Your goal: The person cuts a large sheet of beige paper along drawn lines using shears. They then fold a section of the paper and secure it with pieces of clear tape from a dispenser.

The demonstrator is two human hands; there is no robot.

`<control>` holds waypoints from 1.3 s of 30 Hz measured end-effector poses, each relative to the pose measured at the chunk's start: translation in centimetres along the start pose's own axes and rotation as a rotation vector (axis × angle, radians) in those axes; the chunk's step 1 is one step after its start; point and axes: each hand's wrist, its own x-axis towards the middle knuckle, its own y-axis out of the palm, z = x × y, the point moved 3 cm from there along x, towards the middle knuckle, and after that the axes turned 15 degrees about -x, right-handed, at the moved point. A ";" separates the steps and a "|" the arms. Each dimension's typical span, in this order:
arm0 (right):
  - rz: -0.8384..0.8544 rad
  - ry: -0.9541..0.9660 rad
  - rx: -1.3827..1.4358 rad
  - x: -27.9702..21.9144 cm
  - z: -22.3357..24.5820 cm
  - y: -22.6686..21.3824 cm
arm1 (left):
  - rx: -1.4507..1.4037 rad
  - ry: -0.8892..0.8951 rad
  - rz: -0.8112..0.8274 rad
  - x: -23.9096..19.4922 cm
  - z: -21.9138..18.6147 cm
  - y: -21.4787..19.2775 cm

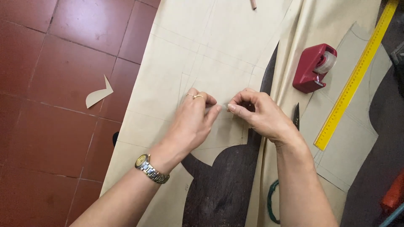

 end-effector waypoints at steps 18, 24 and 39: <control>-0.067 0.083 -0.287 0.6 -1.0 1.4 | 0.491 -0.178 0.112 2.6 0.9 2.0; -0.094 0.080 -0.310 0.7 -0.9 1.6 | 0.496 -0.212 0.128 2.4 -0.8 1.5; -0.118 0.078 -0.343 1.1 -1.7 2.2 | 0.519 -0.191 0.120 2.3 -1.0 1.7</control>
